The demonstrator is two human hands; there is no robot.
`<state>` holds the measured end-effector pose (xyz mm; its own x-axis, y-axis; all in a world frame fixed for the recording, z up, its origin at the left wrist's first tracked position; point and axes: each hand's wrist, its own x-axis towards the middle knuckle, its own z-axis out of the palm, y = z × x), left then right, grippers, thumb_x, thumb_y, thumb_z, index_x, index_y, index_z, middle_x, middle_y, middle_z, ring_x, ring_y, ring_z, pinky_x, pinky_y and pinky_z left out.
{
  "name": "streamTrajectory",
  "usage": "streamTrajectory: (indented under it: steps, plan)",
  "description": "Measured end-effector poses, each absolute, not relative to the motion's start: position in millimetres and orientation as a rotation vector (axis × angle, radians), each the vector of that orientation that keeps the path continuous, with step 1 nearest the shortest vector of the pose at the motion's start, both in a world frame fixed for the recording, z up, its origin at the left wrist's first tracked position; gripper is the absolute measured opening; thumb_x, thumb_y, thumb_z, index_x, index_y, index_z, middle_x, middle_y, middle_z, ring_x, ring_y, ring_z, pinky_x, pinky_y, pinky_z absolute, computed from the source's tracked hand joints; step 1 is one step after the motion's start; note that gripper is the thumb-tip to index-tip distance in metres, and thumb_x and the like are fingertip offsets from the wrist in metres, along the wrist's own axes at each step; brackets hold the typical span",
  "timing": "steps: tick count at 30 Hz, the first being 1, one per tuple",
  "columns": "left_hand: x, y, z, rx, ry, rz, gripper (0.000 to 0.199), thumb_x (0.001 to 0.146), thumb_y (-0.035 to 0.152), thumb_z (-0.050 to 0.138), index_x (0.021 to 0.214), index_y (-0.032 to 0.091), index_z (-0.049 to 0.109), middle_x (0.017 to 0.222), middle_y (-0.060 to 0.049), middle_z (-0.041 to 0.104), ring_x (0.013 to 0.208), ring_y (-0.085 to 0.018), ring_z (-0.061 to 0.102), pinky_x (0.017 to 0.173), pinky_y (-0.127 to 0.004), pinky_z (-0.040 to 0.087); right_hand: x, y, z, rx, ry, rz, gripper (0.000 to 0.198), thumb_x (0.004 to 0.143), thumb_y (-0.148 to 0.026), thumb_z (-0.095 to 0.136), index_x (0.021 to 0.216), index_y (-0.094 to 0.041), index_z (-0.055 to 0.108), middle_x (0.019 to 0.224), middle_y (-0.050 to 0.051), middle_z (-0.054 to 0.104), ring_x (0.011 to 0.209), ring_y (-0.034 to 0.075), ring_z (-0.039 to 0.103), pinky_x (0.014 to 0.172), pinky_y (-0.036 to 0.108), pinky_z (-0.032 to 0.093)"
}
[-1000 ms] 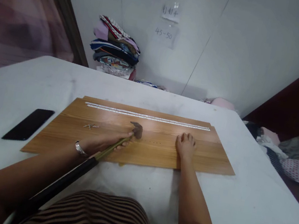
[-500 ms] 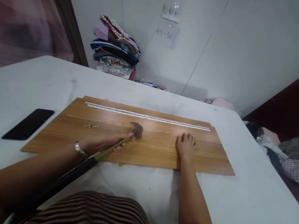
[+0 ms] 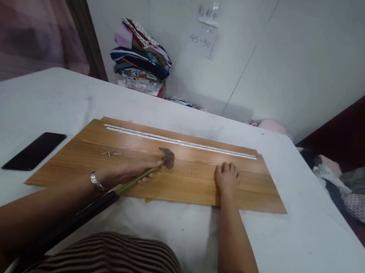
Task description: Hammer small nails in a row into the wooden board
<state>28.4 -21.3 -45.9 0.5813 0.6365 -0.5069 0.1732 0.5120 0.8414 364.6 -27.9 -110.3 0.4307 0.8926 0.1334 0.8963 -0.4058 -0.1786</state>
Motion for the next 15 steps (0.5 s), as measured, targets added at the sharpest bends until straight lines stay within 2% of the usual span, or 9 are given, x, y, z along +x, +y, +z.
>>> streamTrajectory:
  steps: [15]
  plan:
    - [29.9,-23.3,-43.5,1.048,0.957,0.333,0.045,0.084,0.060,0.054,0.093,0.016,0.052,0.062,0.005,0.042,0.045,-0.005,0.032,0.043,-0.023,0.018,363.7,-28.4,-109.1,-2.465,-1.566,-0.032,0.043,0.095,-0.040,0.035,0.124,-0.021,0.060,0.141,0.012,0.050,0.129,0.027,0.041,0.104,0.043,0.028]
